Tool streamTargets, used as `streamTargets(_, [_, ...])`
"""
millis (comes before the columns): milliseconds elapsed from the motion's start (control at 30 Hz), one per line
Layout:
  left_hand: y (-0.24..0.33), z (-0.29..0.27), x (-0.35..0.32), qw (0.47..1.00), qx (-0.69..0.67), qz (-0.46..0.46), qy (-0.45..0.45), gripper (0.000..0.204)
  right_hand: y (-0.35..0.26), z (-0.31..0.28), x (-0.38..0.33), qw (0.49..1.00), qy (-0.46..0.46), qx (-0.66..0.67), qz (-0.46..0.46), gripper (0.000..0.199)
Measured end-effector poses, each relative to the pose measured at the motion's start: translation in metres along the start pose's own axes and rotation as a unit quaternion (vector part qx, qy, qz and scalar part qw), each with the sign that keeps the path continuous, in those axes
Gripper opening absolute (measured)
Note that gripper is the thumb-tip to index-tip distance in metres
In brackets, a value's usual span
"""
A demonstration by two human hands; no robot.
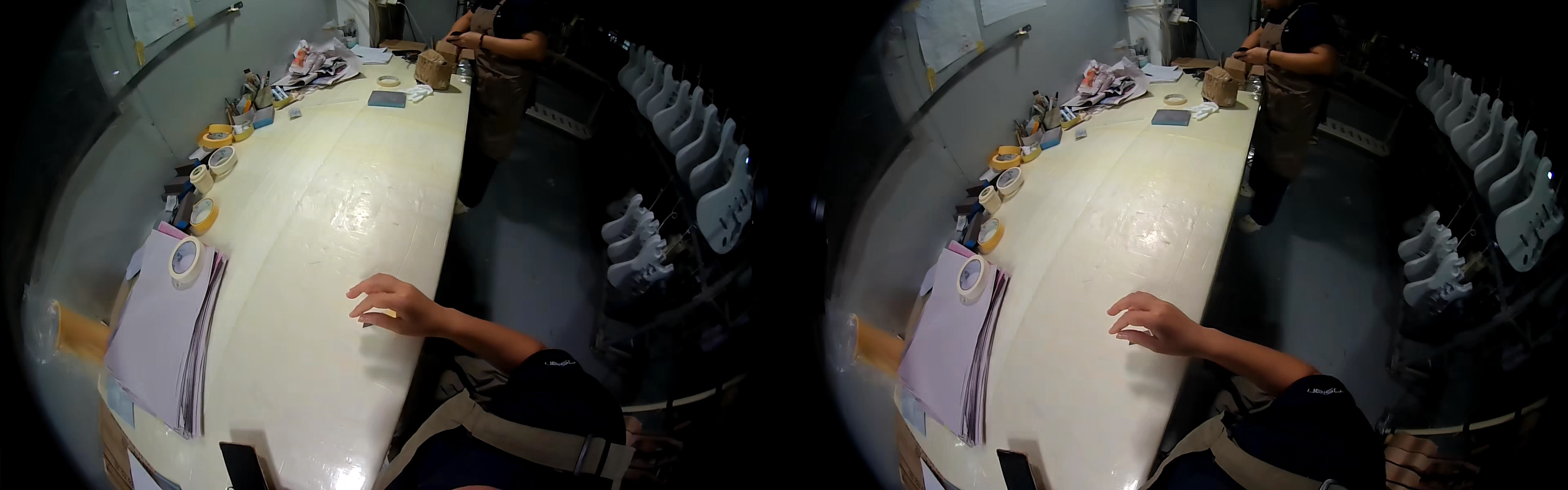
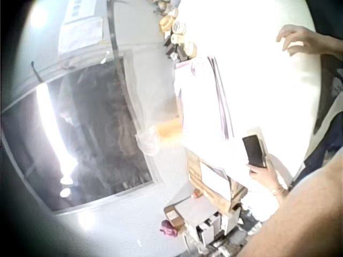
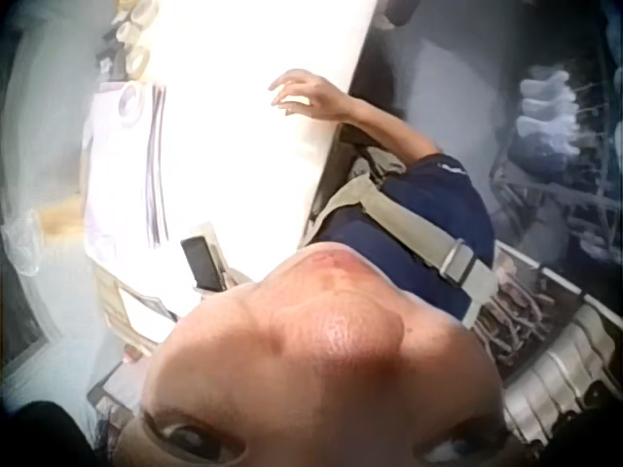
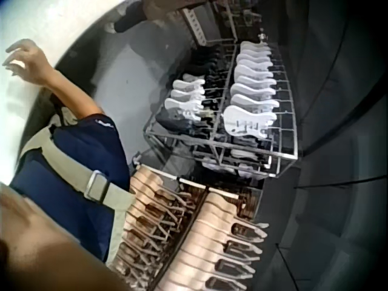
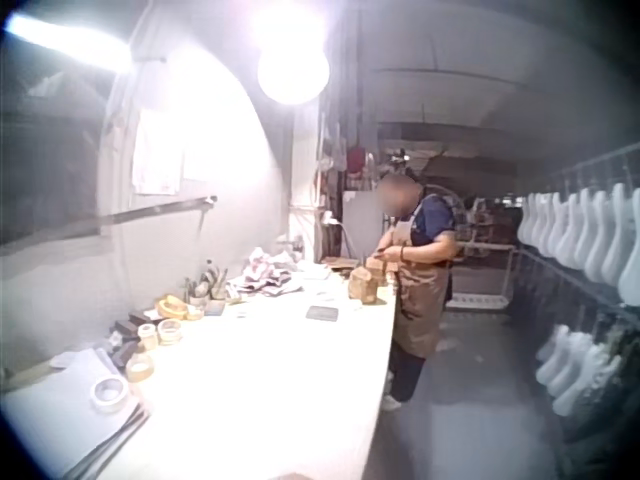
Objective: The person applies yellow tape to the edges of a stack of white paper sheets using a small yellow tool. They smooth the tape along the paper edges and fold the excess over the sides. The person works at a white table in a workshop environment.
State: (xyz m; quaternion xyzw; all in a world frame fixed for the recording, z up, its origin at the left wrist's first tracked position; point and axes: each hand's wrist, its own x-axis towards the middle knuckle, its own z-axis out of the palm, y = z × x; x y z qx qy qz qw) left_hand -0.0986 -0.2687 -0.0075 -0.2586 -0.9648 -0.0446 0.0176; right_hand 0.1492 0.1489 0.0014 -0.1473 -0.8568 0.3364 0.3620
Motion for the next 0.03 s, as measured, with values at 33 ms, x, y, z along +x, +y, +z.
streamTargets(33, [0.0108,0.0013,-0.0070,0.999,0.037,0.013,0.003,0.103,-0.0030,-0.0014,-0.0019,1.000,0.001,0.018,0.004,0.019])
